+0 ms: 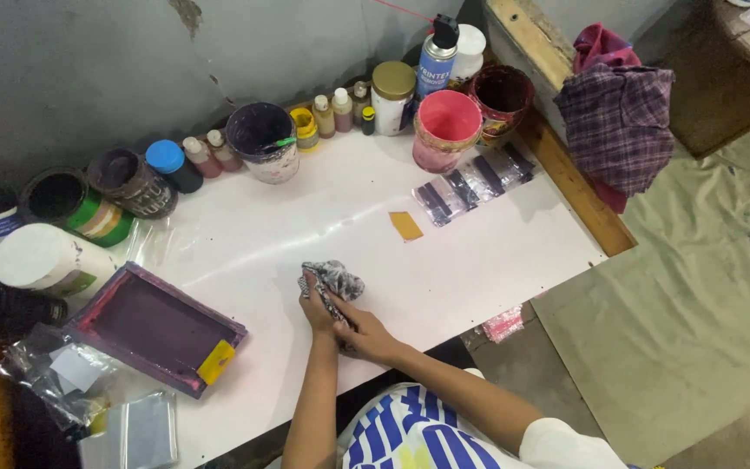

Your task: The person wipes a white table surface with a patterned cloth, moving various items like paint containers and a tray aside to reach different areas. They clean the table thoroughly, then wipe their hands with the cloth before placing it back on the table.

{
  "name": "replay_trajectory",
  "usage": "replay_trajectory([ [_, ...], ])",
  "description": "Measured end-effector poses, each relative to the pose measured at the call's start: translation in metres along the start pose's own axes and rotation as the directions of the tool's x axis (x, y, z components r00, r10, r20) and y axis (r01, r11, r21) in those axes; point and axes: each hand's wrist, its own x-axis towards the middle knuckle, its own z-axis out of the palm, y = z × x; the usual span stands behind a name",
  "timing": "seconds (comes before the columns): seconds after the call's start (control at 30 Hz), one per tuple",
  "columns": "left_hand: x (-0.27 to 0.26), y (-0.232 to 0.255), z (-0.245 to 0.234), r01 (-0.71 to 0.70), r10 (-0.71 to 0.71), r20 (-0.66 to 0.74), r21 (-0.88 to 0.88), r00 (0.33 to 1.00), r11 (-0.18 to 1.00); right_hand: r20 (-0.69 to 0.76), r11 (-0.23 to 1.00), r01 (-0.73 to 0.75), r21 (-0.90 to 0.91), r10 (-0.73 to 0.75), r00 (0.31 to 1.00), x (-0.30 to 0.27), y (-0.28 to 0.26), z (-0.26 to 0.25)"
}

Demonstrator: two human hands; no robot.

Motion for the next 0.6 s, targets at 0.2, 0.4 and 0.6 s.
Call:
replay_trajectory([
  [0.2, -0.019, 0.014, 0.012, 0.199, -0.158, 0.13, -0.421, 0.979, 0.885, -0.237, 0.998, 0.068, 0.003, -0.066, 0.969, 0.013, 0.09, 0.024],
  [0.4, -0.079, 0.083, -0.012, -0.082, 0.038, 0.318, 0.126, 0.947, 0.989, -0.565, 0.981, -0.001, 0.195, 0.113, 0.817, -0.006, 0.051, -0.024],
  [0.6, -0.065, 0.008, 0.007, -0.121, 0.169, 0.548, -0.122, 0.819, 0.985, -0.393, 0.96, 0.273, -0.067, -0.277, 0.877, 0.003, 0.022, -0.014],
])
